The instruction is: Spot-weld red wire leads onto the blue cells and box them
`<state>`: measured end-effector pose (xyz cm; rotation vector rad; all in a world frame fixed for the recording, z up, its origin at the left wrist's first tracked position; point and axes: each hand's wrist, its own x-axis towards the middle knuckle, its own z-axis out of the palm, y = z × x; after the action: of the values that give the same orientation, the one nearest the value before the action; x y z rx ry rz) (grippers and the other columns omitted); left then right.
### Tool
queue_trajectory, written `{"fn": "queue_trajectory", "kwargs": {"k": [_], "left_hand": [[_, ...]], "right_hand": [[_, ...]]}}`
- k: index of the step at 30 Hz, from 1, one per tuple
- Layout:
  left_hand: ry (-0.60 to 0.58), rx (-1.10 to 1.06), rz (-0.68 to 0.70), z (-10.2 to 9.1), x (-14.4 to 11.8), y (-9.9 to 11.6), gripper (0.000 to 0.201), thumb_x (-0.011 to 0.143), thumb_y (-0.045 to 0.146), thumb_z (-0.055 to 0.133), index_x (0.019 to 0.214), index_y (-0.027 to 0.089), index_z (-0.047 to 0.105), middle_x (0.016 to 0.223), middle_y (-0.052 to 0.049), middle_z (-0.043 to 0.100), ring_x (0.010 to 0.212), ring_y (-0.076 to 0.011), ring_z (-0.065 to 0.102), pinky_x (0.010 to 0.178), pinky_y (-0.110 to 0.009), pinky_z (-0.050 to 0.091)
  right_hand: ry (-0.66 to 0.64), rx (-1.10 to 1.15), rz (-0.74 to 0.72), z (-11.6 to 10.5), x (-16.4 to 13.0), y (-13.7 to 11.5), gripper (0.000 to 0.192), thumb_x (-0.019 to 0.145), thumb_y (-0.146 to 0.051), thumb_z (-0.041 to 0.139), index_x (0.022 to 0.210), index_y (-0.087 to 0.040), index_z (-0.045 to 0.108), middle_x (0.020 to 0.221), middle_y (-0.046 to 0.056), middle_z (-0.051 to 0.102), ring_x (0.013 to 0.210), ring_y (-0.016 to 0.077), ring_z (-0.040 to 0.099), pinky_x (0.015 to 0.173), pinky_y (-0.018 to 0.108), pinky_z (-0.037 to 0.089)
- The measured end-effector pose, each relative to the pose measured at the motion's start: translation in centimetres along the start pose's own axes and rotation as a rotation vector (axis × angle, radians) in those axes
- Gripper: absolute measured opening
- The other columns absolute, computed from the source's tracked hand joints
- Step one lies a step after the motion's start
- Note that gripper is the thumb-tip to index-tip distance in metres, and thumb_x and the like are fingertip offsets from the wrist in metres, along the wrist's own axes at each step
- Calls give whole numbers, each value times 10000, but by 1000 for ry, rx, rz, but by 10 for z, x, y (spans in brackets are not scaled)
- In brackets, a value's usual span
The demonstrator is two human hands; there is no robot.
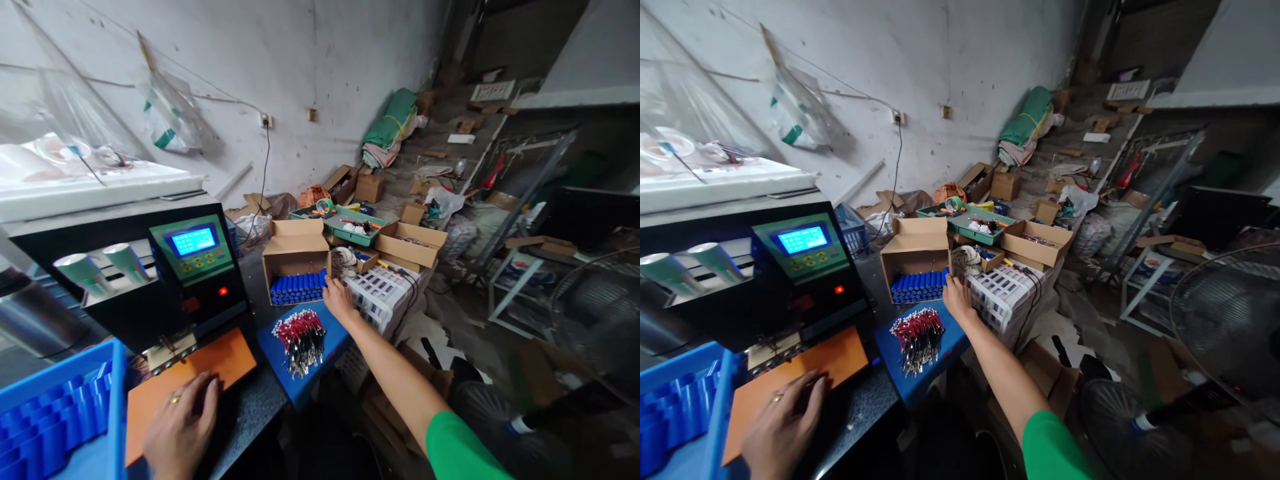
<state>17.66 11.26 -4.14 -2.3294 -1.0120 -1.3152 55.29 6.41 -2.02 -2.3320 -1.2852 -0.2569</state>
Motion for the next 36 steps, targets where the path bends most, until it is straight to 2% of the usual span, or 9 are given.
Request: {"fn": "queue_trajectory", "kwargs": {"k": [5, 10, 12, 15, 18, 21, 24, 30, 36], "left_hand": [[9, -16, 2, 0, 0, 1, 238, 932, 391, 580, 1019, 185, 660, 920, -56, 722, 800, -194, 664, 690, -283, 470], [7, -1, 15, 0, -1, 2, 221, 930, 371, 587, 1015, 179, 655, 920, -58, 721, 781, -192, 657, 685, -285, 468], [-4, 2, 22, 0, -1, 3, 219, 930, 366, 589, 1021, 178, 654, 935, -59, 721, 796, -193, 657, 703, -288, 471], [-3, 5, 24, 0, -2, 3, 219, 928, 359, 591, 1027, 175, 656, 935, -59, 720, 802, -195, 654, 711, -290, 472], [4, 13, 29, 0, -2, 3, 212, 927, 352, 593, 1016, 172, 658, 927, -59, 720, 793, -194, 649, 702, -290, 467], [1, 17, 37, -2, -2, 3, 217, 925, 353, 596, 1022, 169, 657, 935, -60, 720, 792, -191, 645, 702, -288, 463], [-9, 17, 40, -4, -2, 3, 216, 927, 350, 592, 1029, 170, 657, 945, -60, 720, 798, -190, 644, 705, -287, 460], [-9, 10, 33, -1, -5, -1, 218, 921, 360, 595, 1025, 180, 663, 965, -59, 725, 813, -190, 653, 727, -295, 461], [-11, -7, 19, 2, -7, -1, 201, 907, 350, 612, 1025, 195, 664, 982, -56, 727, 828, -195, 660, 727, -304, 463]], "right_hand": [[115, 237, -8, 26, -34, 15, 297, 977, -182, 511, 1236, -120, 642, 1051, 115, 669, 969, 210, 655, 853, 268, 488], [88, 344, 21, 41, -55, 16, 214, 965, -196, 518, 1066, -130, 694, 989, 92, 693, 924, 205, 665, 859, 274, 503], [140, 323, -35, 34, -51, 9, 264, 970, -198, 490, 1130, -122, 686, 1072, 111, 682, 1026, 220, 642, 932, 294, 490], [188, 205, -116, 16, -36, -9, 410, 968, -199, 463, 1341, -83, 586, 1337, 157, 575, 1240, 264, 536, 1050, 351, 441], [20, 34, -29, 2, -19, -27, 563, 969, -233, 465, 1494, -39, 407, 1548, 199, 337, 1170, 311, 596, 947, 402, 521], [-146, -115, 3, -2, -8, -36, 618, 975, -265, 465, 1537, -43, 332, 1586, 226, 228, 1016, 315, 673, 865, 419, 553], [-205, -204, -26, -1, -3, -36, 626, 978, -277, 465, 1546, -59, 314, 1593, 238, 188, 985, 306, 689, 854, 405, 553], [-230, -219, -72, -1, -1, -34, 629, 976, -293, 481, 1537, -62, 318, 1580, 252, 218, 1024, 308, 680, 861, 393, 548], [-139, -161, -58, -2, 2, -29, 606, 988, -307, 458, 1543, -103, 329, 1585, 222, 237, 1002, 318, 682, 855, 423, 551]]}}
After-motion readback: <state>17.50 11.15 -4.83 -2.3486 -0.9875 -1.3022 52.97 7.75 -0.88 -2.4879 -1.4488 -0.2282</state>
